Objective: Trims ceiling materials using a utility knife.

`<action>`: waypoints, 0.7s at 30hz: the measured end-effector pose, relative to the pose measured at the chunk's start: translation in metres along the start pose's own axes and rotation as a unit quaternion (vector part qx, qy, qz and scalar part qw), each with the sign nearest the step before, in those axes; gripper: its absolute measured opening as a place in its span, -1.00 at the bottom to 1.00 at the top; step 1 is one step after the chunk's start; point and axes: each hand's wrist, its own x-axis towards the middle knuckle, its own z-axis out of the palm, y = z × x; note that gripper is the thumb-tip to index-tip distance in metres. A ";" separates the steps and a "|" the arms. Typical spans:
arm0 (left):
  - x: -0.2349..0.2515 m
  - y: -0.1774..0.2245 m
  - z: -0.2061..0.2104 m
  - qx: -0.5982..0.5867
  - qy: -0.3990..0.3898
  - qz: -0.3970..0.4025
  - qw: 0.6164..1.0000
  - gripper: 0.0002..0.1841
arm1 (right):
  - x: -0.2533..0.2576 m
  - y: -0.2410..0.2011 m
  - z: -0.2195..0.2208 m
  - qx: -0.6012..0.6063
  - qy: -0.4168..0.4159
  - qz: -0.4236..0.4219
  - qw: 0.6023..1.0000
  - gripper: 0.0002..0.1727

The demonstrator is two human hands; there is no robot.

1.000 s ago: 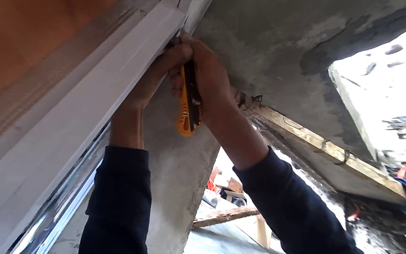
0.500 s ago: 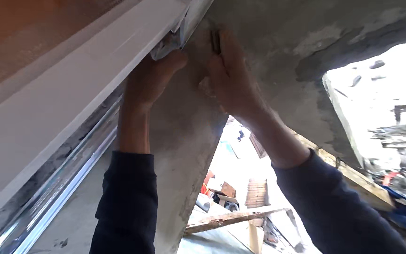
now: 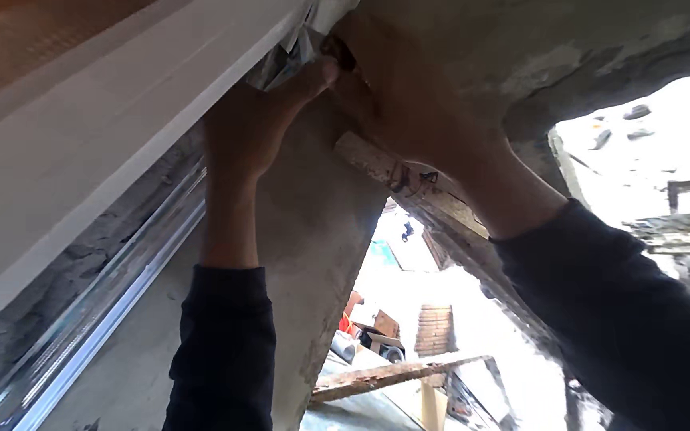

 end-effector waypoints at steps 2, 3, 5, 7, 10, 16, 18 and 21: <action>0.001 0.000 0.002 -0.006 0.014 0.019 1.000 -0.12 | 0.003 0.003 -0.001 -0.001 0.001 -0.013 1.000 -0.60; 0.001 0.000 0.003 -0.012 0.018 0.024 0.999 -0.16 | 0.003 0.004 -0.002 -0.002 -0.004 -0.014 1.000 -0.60; 0.001 -0.002 0.003 -0.027 0.020 0.025 0.999 -0.16 | 0.004 0.002 -0.005 -0.006 -0.016 -0.006 1.000 -0.60; 0.001 -0.002 0.003 -0.038 0.015 0.021 0.999 -0.13 | 0.004 0.000 -0.006 -0.003 -0.027 0.000 1.000 -0.61; 0.001 -0.004 0.001 -0.042 0.010 0.021 0.999 -0.12 | 0.005 0.000 -0.006 -0.003 -0.022 -0.006 1.000 -0.61; 0.003 -0.005 0.002 -0.030 0.013 0.028 0.999 -0.12 | 0.004 0.000 -0.005 0.005 -0.015 -0.004 1.000 -0.61; -0.001 0.001 0.001 -0.033 0.011 0.013 0.999 -0.20 | 0.005 -0.002 -0.005 0.000 -0.019 0.006 1.000 -0.62; -0.008 0.013 -0.004 -0.048 -0.009 -0.039 0.998 -0.25 | 0.004 -0.007 -0.002 -0.003 -0.013 0.024 1.000 -0.62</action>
